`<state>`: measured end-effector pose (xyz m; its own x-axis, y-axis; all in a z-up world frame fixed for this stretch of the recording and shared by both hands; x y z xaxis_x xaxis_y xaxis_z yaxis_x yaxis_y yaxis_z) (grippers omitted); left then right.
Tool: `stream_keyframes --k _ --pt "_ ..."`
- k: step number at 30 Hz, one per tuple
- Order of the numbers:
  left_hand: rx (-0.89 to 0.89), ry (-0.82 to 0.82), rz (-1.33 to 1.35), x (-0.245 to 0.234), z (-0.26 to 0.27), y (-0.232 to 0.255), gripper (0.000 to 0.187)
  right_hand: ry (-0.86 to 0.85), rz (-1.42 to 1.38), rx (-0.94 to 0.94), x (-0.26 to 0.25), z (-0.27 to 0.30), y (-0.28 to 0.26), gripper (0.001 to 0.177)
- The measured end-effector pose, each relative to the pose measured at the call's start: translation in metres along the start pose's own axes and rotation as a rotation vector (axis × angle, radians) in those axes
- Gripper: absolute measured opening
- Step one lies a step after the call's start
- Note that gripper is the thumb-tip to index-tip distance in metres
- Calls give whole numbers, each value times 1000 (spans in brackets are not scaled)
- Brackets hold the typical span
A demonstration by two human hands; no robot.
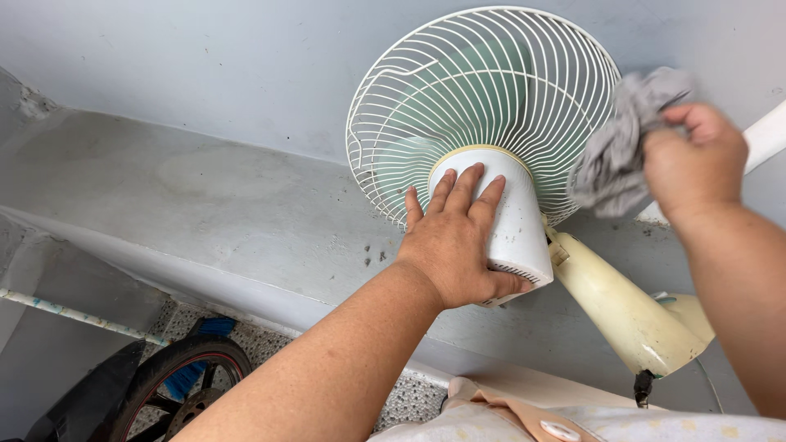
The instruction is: The person wipes the blades and the front and rear wire cages of a standing electric fan using a grey cloth. They rotate the fan head to access different areas and wipe the motor housing and control panel.
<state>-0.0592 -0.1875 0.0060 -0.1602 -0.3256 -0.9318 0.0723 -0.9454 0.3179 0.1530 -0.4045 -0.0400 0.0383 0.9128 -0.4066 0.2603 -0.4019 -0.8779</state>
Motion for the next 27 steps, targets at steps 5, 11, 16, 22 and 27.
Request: stream_keyframes --k 5,11,16,22,27 --pt "9 34 10 3 0 -1 129 -59 398 -94 13 4 -22 34" --pt "25 75 34 6 -1 -3 128 -313 603 10 47 56 -4 34" --pt "27 74 21 7 -2 -3 128 -510 729 261 51 33 -9 33" --pt "25 94 64 11 -3 -5 138 -520 520 346 51 45 -4 29" --pt "54 173 111 16 -7 -12 155 -713 -264 315 43 70 -11 26"
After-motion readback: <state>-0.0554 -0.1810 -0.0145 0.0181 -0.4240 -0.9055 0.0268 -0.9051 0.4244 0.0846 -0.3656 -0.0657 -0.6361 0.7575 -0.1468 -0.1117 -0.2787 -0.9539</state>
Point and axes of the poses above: each hand's wrist, its own z-axis away from the middle knuckle, its own x-axis out of the palm, y = z × x, the point moved 3 cm from there along -z, towards the middle knuckle, and after that the axes turned 1 degree about x, right-handed, at the moved point
